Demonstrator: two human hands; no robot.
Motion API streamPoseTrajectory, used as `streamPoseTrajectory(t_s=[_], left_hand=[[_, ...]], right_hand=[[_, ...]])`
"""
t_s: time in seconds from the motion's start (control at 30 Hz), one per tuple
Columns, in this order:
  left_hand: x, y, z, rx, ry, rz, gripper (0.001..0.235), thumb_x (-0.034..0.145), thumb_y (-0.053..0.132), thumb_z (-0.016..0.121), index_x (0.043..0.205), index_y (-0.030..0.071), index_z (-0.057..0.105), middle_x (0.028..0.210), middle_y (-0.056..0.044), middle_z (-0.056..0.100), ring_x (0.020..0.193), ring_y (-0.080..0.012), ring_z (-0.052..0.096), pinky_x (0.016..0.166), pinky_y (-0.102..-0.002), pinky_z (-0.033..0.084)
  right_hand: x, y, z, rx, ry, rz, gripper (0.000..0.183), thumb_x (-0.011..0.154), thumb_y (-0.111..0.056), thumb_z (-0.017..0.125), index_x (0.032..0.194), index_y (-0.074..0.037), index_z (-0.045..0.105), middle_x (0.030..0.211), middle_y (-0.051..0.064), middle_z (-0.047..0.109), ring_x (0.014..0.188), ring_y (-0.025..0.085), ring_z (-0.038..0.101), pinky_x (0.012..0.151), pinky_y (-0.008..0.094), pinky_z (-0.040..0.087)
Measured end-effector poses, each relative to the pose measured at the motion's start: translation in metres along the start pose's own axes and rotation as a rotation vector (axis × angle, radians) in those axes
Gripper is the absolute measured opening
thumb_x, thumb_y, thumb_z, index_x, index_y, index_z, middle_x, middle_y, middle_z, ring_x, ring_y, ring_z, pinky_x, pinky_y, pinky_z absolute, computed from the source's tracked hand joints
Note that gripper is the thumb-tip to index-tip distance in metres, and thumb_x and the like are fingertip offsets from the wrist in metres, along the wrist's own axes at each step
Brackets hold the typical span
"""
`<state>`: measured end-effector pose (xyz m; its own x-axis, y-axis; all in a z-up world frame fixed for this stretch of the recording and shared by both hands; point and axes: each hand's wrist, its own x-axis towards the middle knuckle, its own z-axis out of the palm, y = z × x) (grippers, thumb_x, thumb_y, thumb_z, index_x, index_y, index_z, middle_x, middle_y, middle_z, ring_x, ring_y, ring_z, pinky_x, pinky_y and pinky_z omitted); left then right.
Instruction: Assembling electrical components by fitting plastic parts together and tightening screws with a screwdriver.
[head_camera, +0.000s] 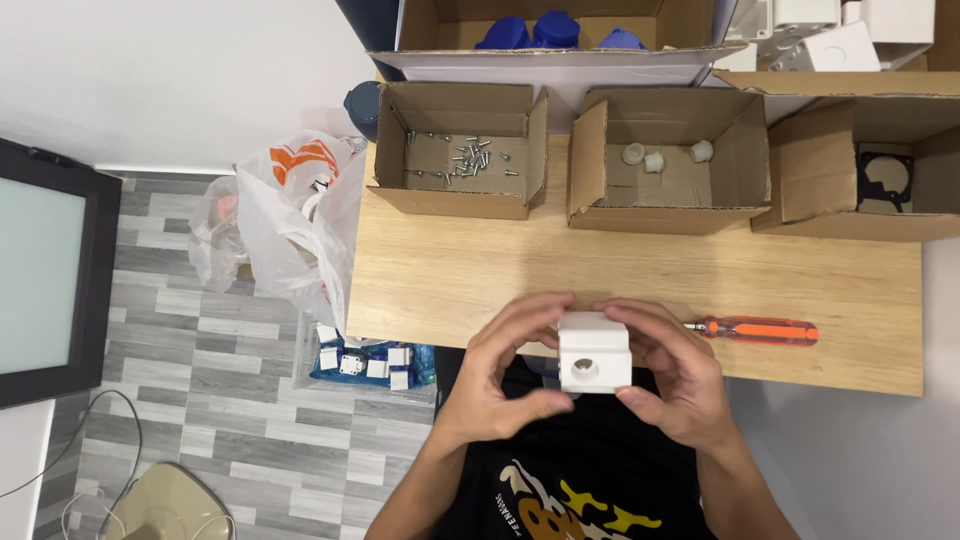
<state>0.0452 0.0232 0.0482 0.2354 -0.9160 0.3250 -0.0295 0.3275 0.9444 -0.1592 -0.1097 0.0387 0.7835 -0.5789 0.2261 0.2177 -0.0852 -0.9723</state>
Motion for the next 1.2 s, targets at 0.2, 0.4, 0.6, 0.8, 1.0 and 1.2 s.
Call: streamPoseTrajectory(t_s=[0.2,0.4,0.6,0.8,1.0,1.2], left_hand=[[0.002,0.007,0.0,-0.002,0.005,-0.171,0.07,0.101,0.041,0.077,0.157,0.005,0.054,0.143,-0.017,0.062,0.114,-0.0228,0.067,0.099,-0.033,0.06],[0.001,-0.001,0.005,-0.196,-0.023,-0.214,0.076,0.093,0.018,0.087,0.158,0.002,0.051,0.15,-0.017,0.057,0.138,-0.0302,0.064,0.118,-0.039,0.059],[0.004,-0.007,0.007,-0.246,-0.039,-0.219,0.074,0.096,0.013,0.085,0.16,0.003,0.048,0.158,-0.017,0.051,0.143,-0.0303,0.062,0.121,-0.039,0.056],[0.005,-0.031,0.007,-0.296,-0.024,-0.24,0.074,0.099,0.015,0.081,0.162,-0.004,0.046,0.153,-0.023,0.06,0.124,-0.0299,0.072,0.106,-0.041,0.064],[0.018,-0.044,0.003,-0.309,0.034,-0.219,0.069,0.099,0.002,0.077,0.161,-0.007,0.05,0.14,-0.028,0.067,0.12,-0.0301,0.073,0.099,-0.042,0.065],[0.028,-0.04,-0.001,-0.315,0.063,-0.19,0.064,0.103,0.002,0.074,0.161,-0.007,0.05,0.144,-0.027,0.066,0.12,-0.0274,0.073,0.098,-0.04,0.066]], right_hand=[[-0.001,0.002,-0.009,-0.208,-0.034,-0.055,0.066,0.095,-0.032,0.076,0.15,0.0,0.059,0.153,0.026,0.053,0.148,0.037,0.056,0.12,0.044,0.055],[0.003,-0.003,-0.004,-0.027,0.022,0.007,0.085,0.086,-0.022,0.082,0.158,0.006,0.045,0.15,0.023,0.055,0.145,0.034,0.056,0.124,0.043,0.05],[0.01,-0.015,-0.002,-0.281,0.081,0.048,0.091,0.071,-0.017,0.098,0.151,-0.001,0.057,0.139,0.015,0.068,0.131,0.025,0.068,0.114,0.035,0.056],[0.028,-0.026,-0.003,-0.517,0.049,-0.214,0.074,0.07,-0.011,0.1,0.135,0.005,0.069,0.133,0.021,0.075,0.126,0.039,0.074,0.111,0.049,0.059],[0.032,-0.016,-0.01,-0.398,0.08,-0.197,0.089,0.065,-0.012,0.102,0.142,0.008,0.061,0.146,0.029,0.066,0.136,0.045,0.066,0.11,0.056,0.055],[0.026,-0.002,-0.021,-0.206,0.061,-0.012,0.075,0.086,-0.004,0.082,0.154,0.009,0.052,0.154,0.027,0.061,0.131,0.04,0.068,0.101,0.054,0.061]])
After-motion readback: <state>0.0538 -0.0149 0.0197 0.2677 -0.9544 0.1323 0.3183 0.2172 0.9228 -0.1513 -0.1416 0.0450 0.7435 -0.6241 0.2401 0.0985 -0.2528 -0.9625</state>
